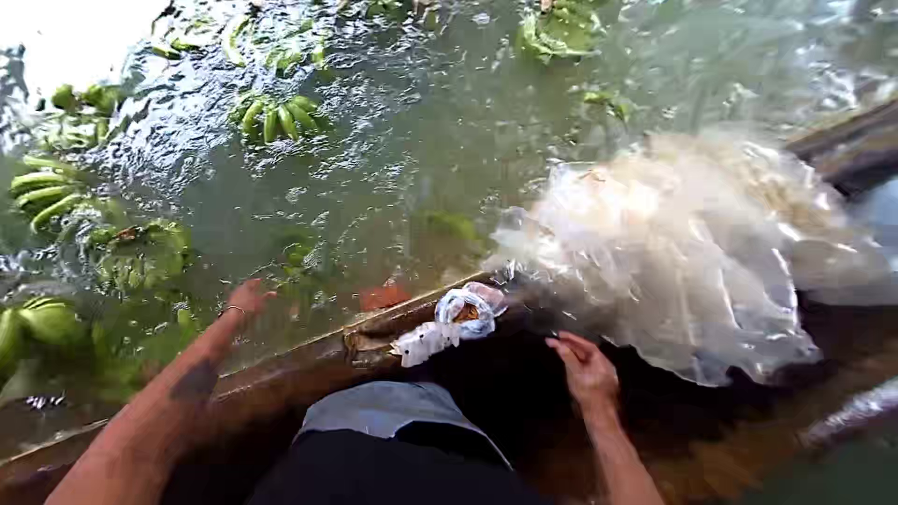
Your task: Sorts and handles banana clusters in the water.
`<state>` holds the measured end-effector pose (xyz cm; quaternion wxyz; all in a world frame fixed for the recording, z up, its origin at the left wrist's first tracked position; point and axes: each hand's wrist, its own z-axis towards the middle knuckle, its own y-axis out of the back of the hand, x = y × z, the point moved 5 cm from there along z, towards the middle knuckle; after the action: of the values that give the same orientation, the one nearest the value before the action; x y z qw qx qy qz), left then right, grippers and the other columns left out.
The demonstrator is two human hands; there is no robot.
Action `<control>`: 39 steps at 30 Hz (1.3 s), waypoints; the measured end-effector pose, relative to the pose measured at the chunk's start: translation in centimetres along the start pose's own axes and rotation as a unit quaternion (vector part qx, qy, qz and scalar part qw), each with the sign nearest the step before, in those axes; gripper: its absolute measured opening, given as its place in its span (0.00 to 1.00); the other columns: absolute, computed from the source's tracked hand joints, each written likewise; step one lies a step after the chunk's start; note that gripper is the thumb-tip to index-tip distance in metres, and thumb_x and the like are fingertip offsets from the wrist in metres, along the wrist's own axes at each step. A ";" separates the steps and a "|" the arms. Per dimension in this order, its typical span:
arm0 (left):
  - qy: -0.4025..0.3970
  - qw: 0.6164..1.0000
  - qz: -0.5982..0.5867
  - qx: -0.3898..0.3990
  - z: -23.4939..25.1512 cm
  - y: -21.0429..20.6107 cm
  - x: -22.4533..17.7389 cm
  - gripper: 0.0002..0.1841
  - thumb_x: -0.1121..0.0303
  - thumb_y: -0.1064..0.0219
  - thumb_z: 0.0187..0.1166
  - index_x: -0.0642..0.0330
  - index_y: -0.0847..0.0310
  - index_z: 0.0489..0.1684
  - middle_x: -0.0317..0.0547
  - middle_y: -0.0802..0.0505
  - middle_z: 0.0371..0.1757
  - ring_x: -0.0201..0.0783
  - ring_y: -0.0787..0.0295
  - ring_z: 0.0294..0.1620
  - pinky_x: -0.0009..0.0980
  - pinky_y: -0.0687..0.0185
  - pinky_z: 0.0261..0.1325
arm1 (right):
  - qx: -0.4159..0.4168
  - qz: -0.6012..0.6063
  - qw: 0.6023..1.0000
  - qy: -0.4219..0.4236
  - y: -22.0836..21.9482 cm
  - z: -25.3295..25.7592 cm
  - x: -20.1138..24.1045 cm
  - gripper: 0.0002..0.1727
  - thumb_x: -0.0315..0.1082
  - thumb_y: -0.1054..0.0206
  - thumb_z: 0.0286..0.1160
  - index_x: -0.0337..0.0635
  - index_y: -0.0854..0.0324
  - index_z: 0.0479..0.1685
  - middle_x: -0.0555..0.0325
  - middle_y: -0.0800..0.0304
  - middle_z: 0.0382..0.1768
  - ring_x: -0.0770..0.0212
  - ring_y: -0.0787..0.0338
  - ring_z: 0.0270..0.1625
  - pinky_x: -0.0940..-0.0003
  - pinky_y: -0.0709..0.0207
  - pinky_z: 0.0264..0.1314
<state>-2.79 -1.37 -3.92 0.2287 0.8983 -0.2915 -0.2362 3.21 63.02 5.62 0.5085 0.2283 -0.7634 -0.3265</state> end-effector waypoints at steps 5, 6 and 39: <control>0.014 0.998 -0.051 0.020 2.0 -3.5 2.1 0.46 0.59 0.19 0.71 0.67 0.43 0.89 0.72 0.30 0.84 0.65 0.34 0.86 0.59 0.39 0.85 | 0.365 -0.152 0.903 0.169 -14.3 12.2 16.8 0.21 0.34 0.36 0.85 0.37 0.19 0.74 0.41 0.12 0.69 0.43 0.15 0.74 0.41 0.30 0.81; 0.002 0.998 -0.058 0.019 2.9 -4.4 1.8 0.49 0.60 0.18 0.69 0.67 0.45 0.90 0.71 0.33 0.86 0.64 0.37 0.88 0.58 0.41 0.87 | 0.424 -0.185 0.867 0.186 -17.8 13.3 18.2 0.22 0.37 0.34 0.84 0.40 0.18 0.73 0.41 0.13 0.69 0.41 0.16 0.74 0.38 0.31 0.81; 0.106 0.956 -0.241 0.131 15.4 -9.6 -12.3 0.24 0.59 0.45 0.92 0.74 0.22 0.69 0.72 0.17 0.69 0.64 0.22 0.73 0.60 0.30 0.76 | 0.357 0.118 0.917 -0.133 -40.8 14.6 18.9 0.42 0.27 0.25 0.72 0.32 0.42 0.87 0.31 0.21 0.73 0.43 0.17 0.74 0.48 0.24 0.78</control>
<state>-16.21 9.15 -17.74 0.0748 0.9839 -0.0691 -0.1472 -16.82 26.16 -16.29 0.3214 0.2574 -0.9113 0.0026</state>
